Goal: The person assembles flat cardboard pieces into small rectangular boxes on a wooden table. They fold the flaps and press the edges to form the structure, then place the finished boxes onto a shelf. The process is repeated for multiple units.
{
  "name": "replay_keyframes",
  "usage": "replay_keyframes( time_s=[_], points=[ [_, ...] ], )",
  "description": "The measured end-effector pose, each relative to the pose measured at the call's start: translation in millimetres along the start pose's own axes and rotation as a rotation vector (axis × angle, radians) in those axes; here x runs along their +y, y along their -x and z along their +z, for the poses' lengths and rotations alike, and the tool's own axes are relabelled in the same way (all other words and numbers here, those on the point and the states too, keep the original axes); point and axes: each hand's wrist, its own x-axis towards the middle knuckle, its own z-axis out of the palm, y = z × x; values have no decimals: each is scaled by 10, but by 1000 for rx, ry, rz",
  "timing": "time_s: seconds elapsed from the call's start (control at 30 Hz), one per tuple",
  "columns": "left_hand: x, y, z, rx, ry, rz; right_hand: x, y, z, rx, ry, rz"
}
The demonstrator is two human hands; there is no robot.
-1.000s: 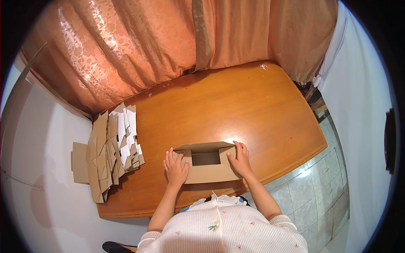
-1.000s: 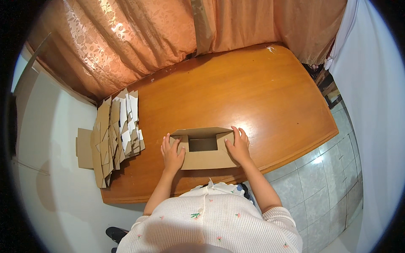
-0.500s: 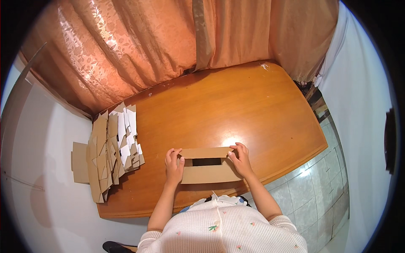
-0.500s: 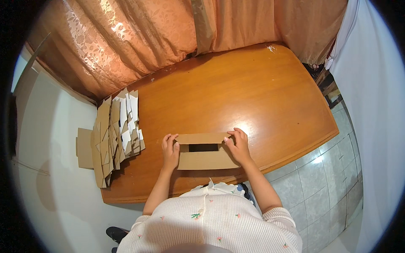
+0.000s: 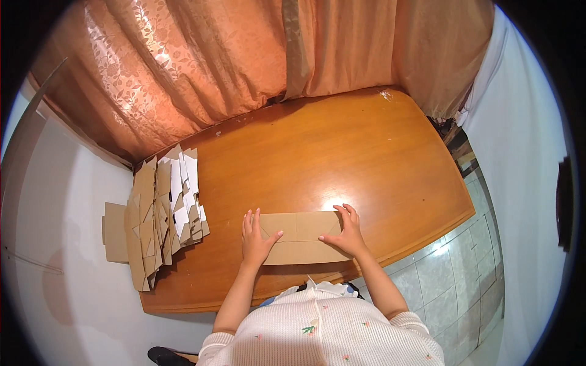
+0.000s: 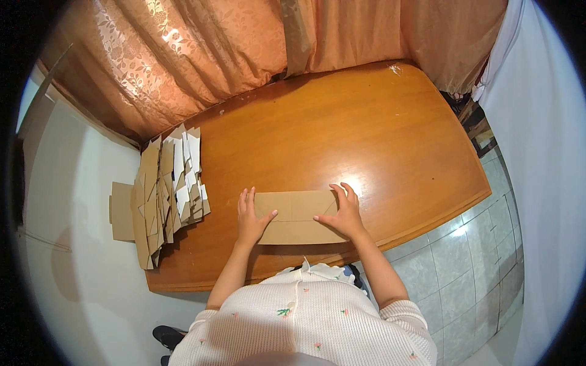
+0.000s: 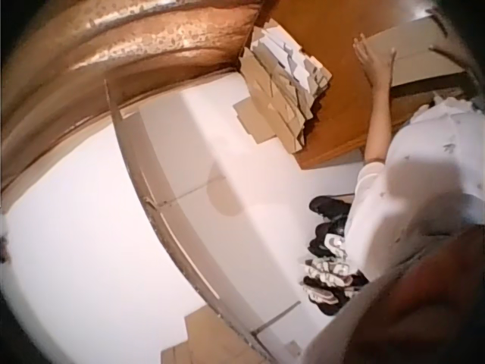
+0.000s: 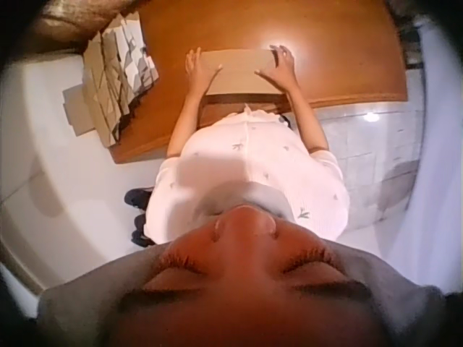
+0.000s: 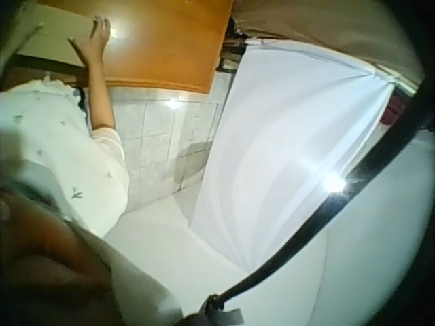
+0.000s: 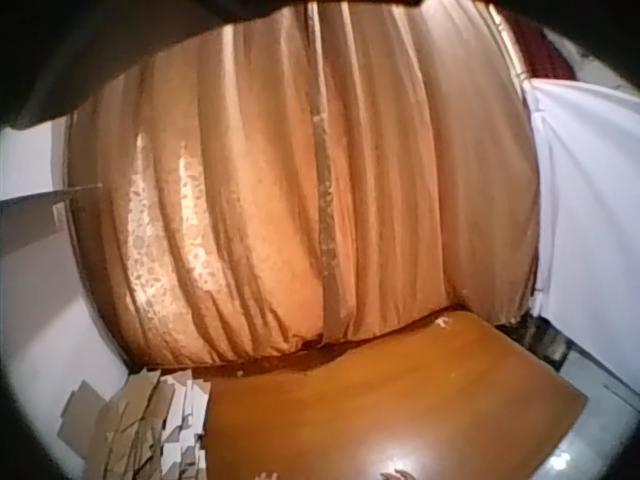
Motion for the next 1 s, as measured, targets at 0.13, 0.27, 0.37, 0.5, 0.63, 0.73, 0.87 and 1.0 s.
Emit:
replay_keyframes(
  time_s=[0.13, 0.27, 0.37, 0.5, 0.63, 0.73, 0.87, 1.0],
  points=[
    [39, -3, 8, 0, -91, -12, -34, -9, -14, 11, 93, 7],
    [54, 1, 6, -3, -118, -27, -47, -6, -5, 14, 142, 14],
    [66, 1, 10, -7, -119, -35, -16, -5, 12, 18, 167, 3],
    [44, -5, 27, -1, -101, -25, -34, -6, 14, 21, 192, 2],
    [-99, -44, 69, 18, 73, 1, -24, 3, 20, 35, 201, -16],
    [-127, -53, 43, -27, 186, 6, 2, 4, 25, 49, 216, -29],
    [-183, -28, 27, -45, 279, 25, 0, 11, 31, 47, 220, -46],
    [-154, -4, 33, -21, 189, 26, 3, 10, 26, 43, 216, -44]
  ],
)
